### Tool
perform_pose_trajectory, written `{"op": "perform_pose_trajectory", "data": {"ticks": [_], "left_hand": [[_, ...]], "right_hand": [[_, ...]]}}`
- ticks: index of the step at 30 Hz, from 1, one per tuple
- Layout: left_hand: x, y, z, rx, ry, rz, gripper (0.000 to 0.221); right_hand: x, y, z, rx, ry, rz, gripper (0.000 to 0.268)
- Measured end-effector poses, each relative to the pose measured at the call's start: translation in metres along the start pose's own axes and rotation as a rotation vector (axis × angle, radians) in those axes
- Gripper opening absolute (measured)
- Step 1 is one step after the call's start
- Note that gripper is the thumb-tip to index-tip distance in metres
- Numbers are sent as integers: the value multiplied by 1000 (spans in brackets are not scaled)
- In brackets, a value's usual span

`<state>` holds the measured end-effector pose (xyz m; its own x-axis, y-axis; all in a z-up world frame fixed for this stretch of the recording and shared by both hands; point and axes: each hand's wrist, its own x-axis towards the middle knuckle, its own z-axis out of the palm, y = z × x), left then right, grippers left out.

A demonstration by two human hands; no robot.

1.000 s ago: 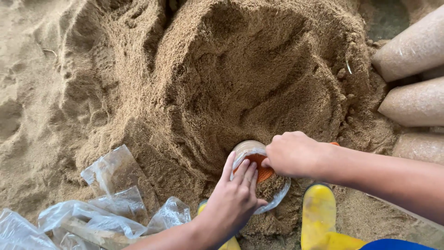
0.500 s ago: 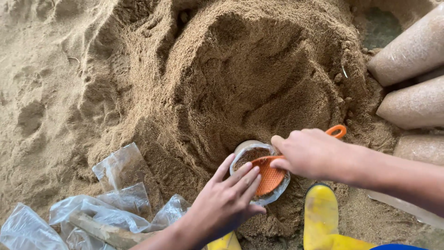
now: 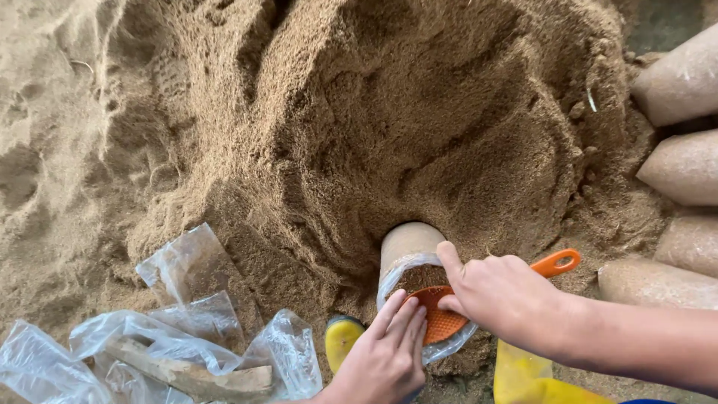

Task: Filling a plastic bag with granular material using a small hand scoop

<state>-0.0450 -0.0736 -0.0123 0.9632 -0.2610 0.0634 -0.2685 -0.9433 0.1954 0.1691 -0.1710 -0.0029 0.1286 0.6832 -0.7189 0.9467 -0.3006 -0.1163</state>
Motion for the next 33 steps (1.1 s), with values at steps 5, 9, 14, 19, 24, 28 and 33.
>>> {"op": "perform_pose_trajectory", "data": {"ticks": [5, 9, 14, 19, 24, 28, 33], "left_hand": [[13, 2, -12, 65, -38, -68, 50], [19, 1, -16, 171, -142, -67, 59], [14, -11, -26, 108, -99, -60, 52], [2, -13, -42, 51, 138, -45, 37], [5, -15, -54, 27, 149, -40, 38], [7, -22, -47, 81, 72, -74, 45], [10, -22, -32, 90, 44, -104, 48]], "right_hand": [[7, -3, -6, 73, -12, -1, 79], [14, 0, -5, 38, 29, 34, 77], [11, 8, -15, -15, 87, 41, 94], [-9, 17, -40, -161, 314, -21, 87], [-3, -1, -49, -122, 360, -71, 75], [15, -3, -40, -110, 414, -103, 76], [22, -7, -38, -82, 401, -105, 72]]}}
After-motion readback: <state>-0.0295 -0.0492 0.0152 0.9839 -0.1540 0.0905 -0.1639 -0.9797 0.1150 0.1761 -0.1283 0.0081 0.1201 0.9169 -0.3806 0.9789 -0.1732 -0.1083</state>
